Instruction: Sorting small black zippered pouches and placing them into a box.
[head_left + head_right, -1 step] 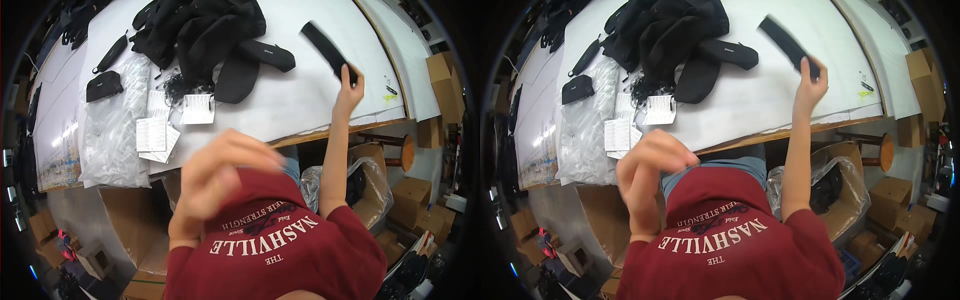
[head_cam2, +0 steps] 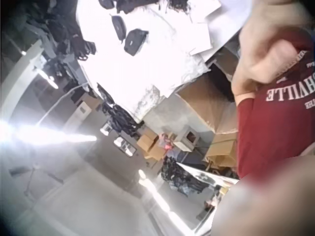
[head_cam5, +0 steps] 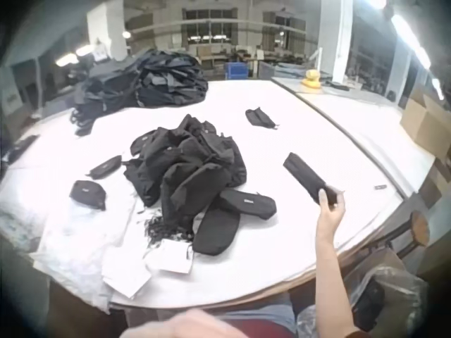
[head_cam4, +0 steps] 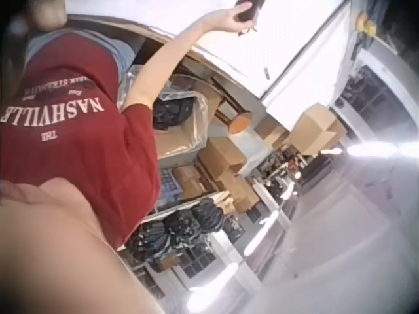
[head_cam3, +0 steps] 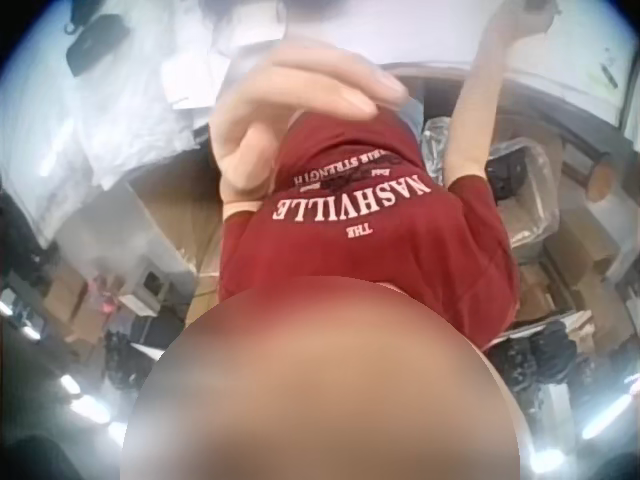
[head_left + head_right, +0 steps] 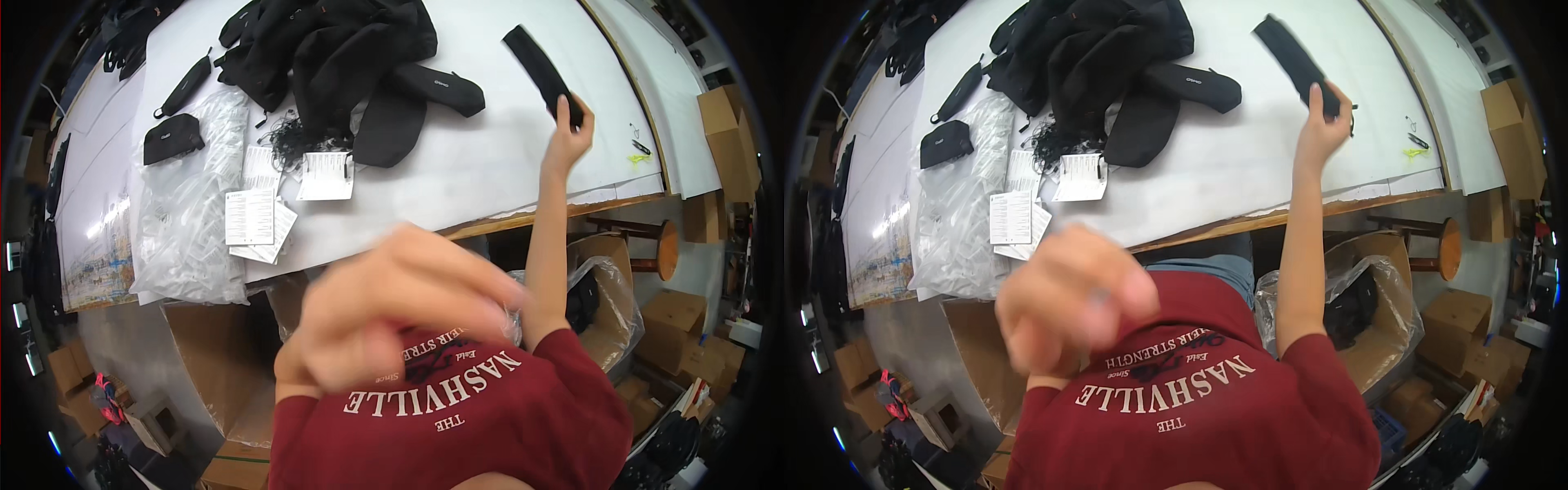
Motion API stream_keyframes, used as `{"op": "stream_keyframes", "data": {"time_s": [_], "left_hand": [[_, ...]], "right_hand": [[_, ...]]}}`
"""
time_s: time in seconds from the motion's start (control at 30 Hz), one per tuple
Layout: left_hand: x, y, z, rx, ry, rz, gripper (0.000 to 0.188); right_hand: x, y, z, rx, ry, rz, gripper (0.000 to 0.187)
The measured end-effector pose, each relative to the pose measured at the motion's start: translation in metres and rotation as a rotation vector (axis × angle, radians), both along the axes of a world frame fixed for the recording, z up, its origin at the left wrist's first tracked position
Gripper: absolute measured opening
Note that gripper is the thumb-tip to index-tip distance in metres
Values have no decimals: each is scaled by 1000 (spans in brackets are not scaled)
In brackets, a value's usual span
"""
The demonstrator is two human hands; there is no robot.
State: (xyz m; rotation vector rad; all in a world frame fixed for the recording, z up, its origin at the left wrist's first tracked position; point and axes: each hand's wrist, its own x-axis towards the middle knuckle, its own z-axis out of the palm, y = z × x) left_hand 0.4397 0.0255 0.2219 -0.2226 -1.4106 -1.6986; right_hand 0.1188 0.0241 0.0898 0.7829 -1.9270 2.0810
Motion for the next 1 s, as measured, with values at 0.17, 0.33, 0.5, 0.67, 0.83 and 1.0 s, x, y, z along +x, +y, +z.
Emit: {"op": "stream_keyframes", "data": {"time_s": [0.17, 0.33, 0.5, 0.67, 0.83, 1.0], "left_hand": [[-6, 32, 64, 268, 256, -450, 28], [19, 6, 20, -13, 365, -186, 40], [104, -51, -44, -282, -1022, 1120, 46], [176, -92, -136, -300, -1534, 1361, 68], [181, -87, -160, -364, -1693, 1381, 71], [173, -83, -162, -353, -1614, 1447, 60]], "right_hand": [[-74, -28, -99, 580, 259, -112, 46], [2, -11, -49, 530, -9, -168, 46], [97, -5, -38, 538, 152, 573, 11], [178, -53, -36, 534, 623, 857, 9], [223, -118, -40, 630, 775, 906, 12], [256, -158, -63, 896, 949, 750, 12]]}}
